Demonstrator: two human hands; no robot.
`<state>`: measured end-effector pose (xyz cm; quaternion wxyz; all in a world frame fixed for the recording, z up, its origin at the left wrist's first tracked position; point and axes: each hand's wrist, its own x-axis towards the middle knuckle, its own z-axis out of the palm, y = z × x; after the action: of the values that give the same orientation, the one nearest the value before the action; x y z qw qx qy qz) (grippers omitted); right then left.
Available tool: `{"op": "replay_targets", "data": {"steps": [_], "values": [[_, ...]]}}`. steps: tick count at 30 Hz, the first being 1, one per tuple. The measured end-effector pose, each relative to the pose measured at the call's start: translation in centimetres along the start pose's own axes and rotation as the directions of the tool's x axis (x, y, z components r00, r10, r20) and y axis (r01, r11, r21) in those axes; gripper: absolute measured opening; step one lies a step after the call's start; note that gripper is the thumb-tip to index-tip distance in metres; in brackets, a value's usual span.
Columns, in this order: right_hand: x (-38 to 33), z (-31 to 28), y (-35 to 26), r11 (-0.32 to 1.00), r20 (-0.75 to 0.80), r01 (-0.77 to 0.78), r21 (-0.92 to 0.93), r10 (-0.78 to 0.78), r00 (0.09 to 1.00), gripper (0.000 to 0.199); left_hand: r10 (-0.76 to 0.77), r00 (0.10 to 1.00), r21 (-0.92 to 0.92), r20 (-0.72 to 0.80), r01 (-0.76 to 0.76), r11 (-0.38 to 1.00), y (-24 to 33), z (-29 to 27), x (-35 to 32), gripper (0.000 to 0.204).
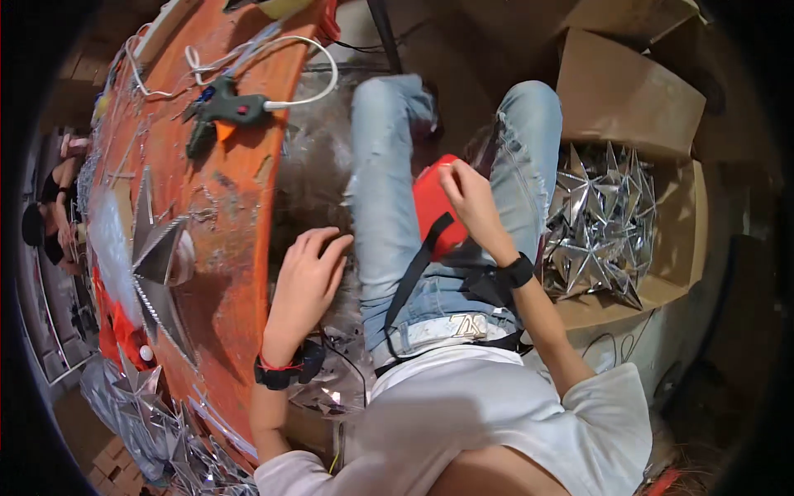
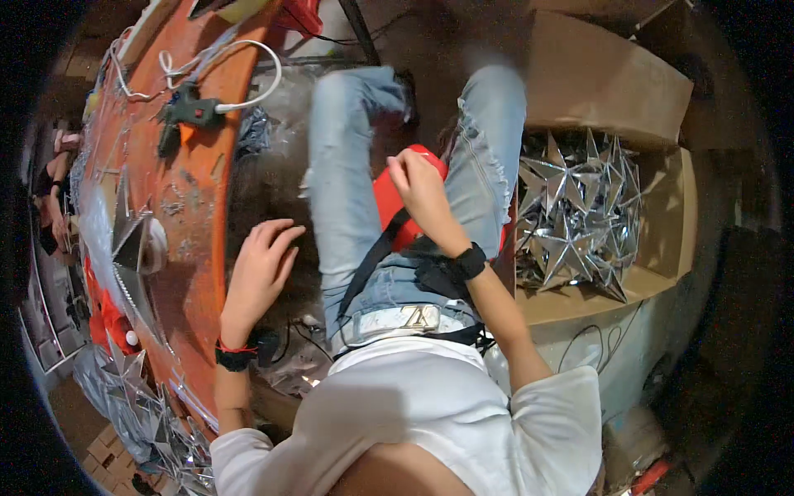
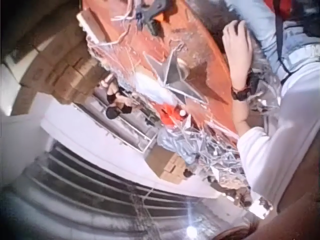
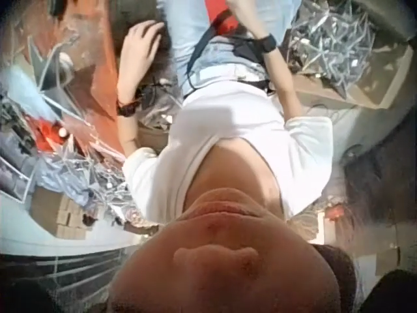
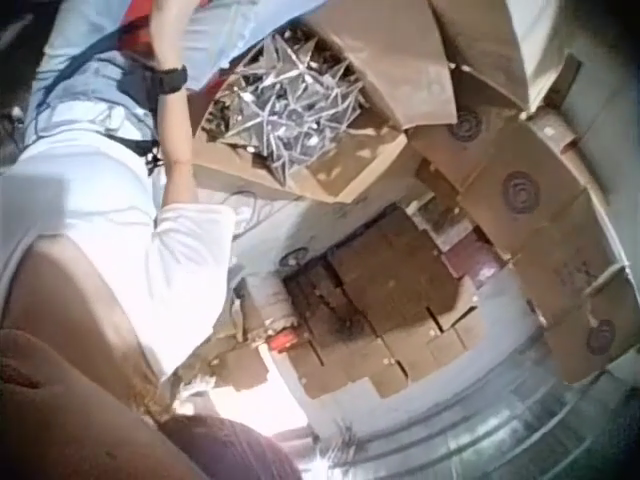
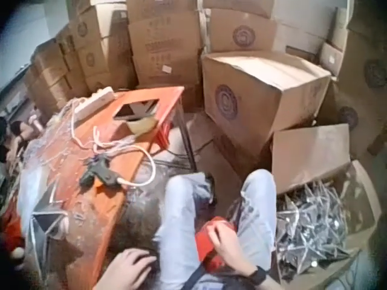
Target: Assembling and gluing silver decorative stars at a workbench.
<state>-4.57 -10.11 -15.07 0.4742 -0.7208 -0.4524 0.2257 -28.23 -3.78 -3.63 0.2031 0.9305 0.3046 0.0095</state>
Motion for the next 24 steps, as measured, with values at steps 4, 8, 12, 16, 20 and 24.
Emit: {"op": "replay_targets", "data": {"steps": [4, 8, 12, 16, 20, 24], "values": [[-1.8, -0.8, 1.9, 1.0, 0.157, 0.0, -0.02, 0.003, 0.988, 0.013, 0.104, 0.994, 0.024, 0.025, -0.105, 0.994, 2.7, 1.4, 2.6, 0.032], [-4.1, -2.8, 2.9, 0.945, 0.395, 0.144, -0.295, -0.017, 0.919, 0.012, 0.252, 0.961, -0.041, 0.112, -0.249, 0.968, 4.1, 6.8, 5.4, 0.034], [-7.0, -5.4, 4.3, 0.819, 0.648, 0.459, -0.343, -0.147, 0.747, 0.019, 0.261, 0.935, 0.205, 0.241, -0.312, 0.928, 2.9, 12.2, 5.8, 0.03], [-9.4, -6.7, 3.6, 0.845, 0.584, 0.4, -0.356, -0.133, 0.8, 0.017, 0.188, 0.919, 0.283, 0.347, -0.294, 0.913, 2.2, 12.4, 4.3, 0.019], [-9.5, -7.2, 2.6, 0.866, 0.594, 0.318, -0.385, -0.031, 0.804, 0.021, 0.107, 0.944, 0.152, 0.313, -0.161, 0.975, 3.4, 10.6, 2.7, 0.024], [-9.1, -7.5, 1.9, 0.892, 0.635, 0.265, -0.366, 0.032, 0.772, 0.024, 0.041, 0.93, 0.108, 0.366, -0.086, 0.99, 3.5, 10.0, 2.3, 0.027]]}}
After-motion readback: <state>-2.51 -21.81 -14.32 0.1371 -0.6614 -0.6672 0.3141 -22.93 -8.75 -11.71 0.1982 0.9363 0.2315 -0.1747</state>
